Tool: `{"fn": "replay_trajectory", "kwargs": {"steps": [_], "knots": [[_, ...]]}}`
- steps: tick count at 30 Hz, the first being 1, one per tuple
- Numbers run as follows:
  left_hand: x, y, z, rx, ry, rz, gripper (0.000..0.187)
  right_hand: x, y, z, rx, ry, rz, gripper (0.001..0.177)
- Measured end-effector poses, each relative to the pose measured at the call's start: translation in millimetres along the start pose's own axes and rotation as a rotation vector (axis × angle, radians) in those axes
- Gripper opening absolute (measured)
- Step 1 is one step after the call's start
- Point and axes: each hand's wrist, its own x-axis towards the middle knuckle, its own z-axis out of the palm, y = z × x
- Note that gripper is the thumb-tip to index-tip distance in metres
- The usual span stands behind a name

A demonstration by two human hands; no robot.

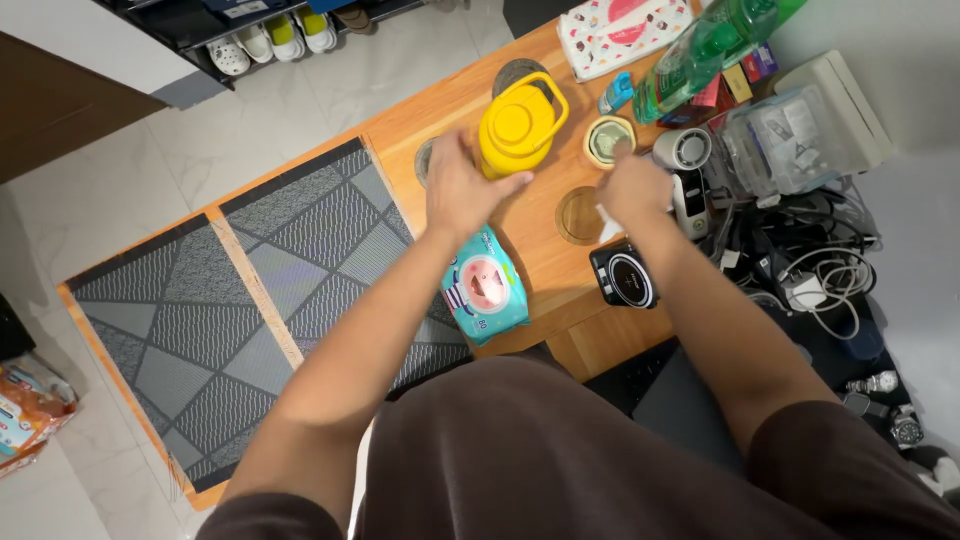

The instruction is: Cleaning placemats and desk items with wet wipes.

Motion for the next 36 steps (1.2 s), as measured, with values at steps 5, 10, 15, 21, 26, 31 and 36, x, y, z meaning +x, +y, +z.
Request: {"fn": "replay_trajectory", "kwargs": {"steps": [5,10,15,21,26,31,36], "knots": [[-66,-24,50,-0.222,-0.265,-0.748,0.046,24,38,21,0.117,0.289,-0.149,0.022],[-101,-37,151,-0.332,-0.606,-0.644,0.044,-26,43,6,0.361,0.342,-0.164,0.023],[-99,-24,205,-0.641,-0.824,-0.9,0.043,-58,48,-1,0.48,0.284,-0.019,0.026],[-73,-17,216,-0.624,-0.722,-0.848,0.056,-56,57,-1,0.462,0.192,0.027,0.03],[-37,-3,177,-0.03,-0.717,-0.237,0.069,-40,44,-14,0.455,0.255,0.015,0.03],[-21,6,156,0.167,-0.752,-0.229,0.057,-21,26,-10,0.494,0.245,-0.018,0.03],[1,8,152,0.131,-0.822,-0.334,0.049,10,12,1,0.506,0.245,0.04,0.03]]}}
